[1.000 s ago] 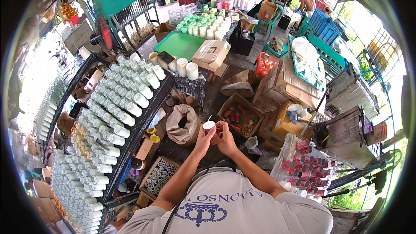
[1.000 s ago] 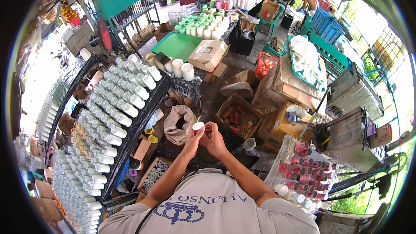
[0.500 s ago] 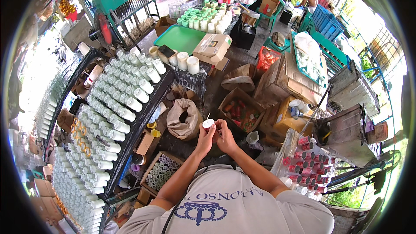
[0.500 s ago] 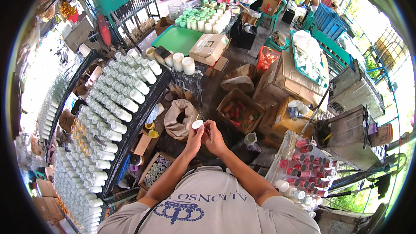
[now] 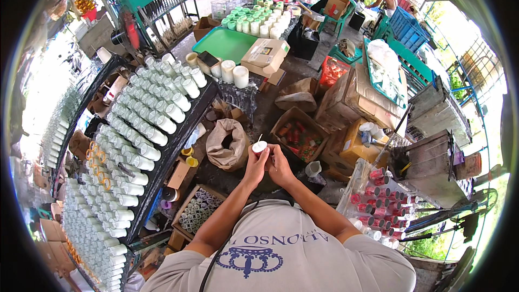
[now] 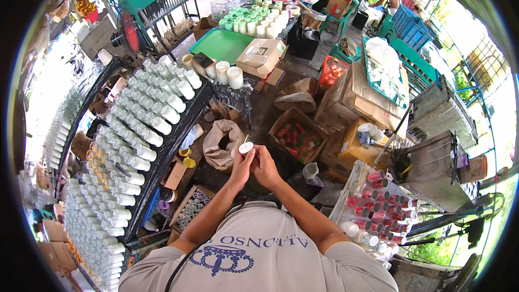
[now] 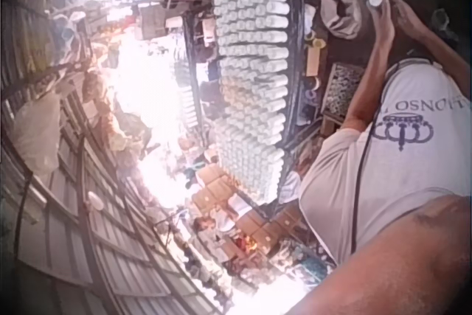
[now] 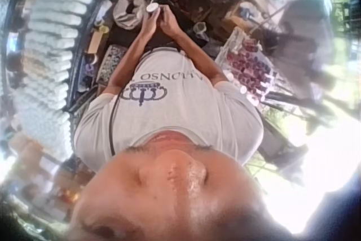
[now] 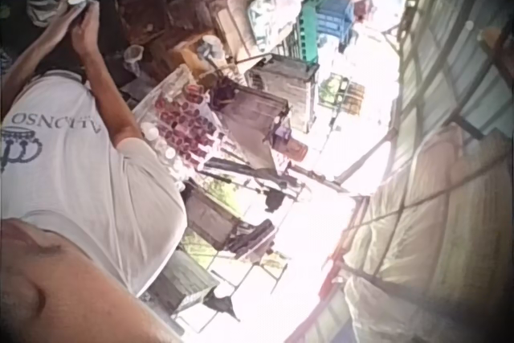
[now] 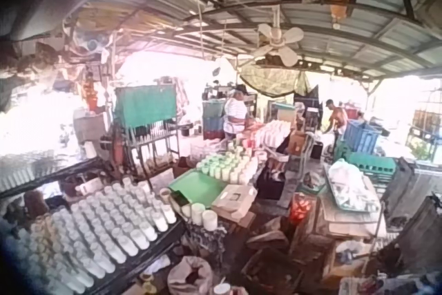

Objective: The person picks small cylindrical candle containers from a tray, places white wicks into them, and arranges the assembled units on a nearby rack. The person handles the containers one at a time, inserting wicks and positioning each finished unit among others.

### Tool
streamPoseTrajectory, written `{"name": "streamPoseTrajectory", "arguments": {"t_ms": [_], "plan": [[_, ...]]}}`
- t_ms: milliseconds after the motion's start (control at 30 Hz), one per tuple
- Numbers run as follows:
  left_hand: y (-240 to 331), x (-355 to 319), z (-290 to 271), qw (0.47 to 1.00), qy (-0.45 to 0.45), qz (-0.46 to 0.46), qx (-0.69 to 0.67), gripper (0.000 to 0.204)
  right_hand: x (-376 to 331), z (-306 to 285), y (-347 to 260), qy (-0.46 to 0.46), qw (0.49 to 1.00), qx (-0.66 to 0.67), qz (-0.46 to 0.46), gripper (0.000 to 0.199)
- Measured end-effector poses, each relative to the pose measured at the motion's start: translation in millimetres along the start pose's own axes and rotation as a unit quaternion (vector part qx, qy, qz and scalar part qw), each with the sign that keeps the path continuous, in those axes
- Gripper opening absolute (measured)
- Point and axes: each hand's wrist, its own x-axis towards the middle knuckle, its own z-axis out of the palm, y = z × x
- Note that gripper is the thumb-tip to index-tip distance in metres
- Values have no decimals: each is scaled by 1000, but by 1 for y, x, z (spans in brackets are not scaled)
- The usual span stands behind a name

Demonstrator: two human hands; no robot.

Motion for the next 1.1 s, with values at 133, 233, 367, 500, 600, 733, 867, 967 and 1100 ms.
{"name": "streamPoseTrajectory", "arguments": {"t_ms": [133, 233, 367, 500, 600, 733, 867, 967, 1100], "plan": [[-3, 4, 10, 1000, -18, 19, -10, 40, -5, -3, 2, 43, 999, 6, -28, 35], [-4, 4, 19, 999, 3, 25, -31, 38, -10, -7, 3, 65, 997, 2, -47, 43], [-1, 3, 17, 998, 51, 7, -29, 36, -15, -9, -12, 92, 971, -163, -147, 57], [15, 3, 25, 996, 90, 6, 11, 53, -20, -12, -15, 79, 979, -146, -117, 61], [13, 0, 33, 990, 99, 60, 76, 57, -20, -11, -4, 100, 973, -172, -114, 55], [21, -1, 34, 997, 52, 35, 53, 43, -20, -9, 0, 120, 980, -145, -69, 50], [19, -2, 33, 998, 48, 29, 41, 36, -22, -10, 9, 115, 982, -135, -59, 49], [14, -1, 32, 997, 61, 34, 36, 36, -24, -8, 6, 121, 984, -115, -61, 48], [12, 2, 31, 994, 84, 50, 45, 36, -24, -7, 2, 129, 975, -146, -108, 47]]}}
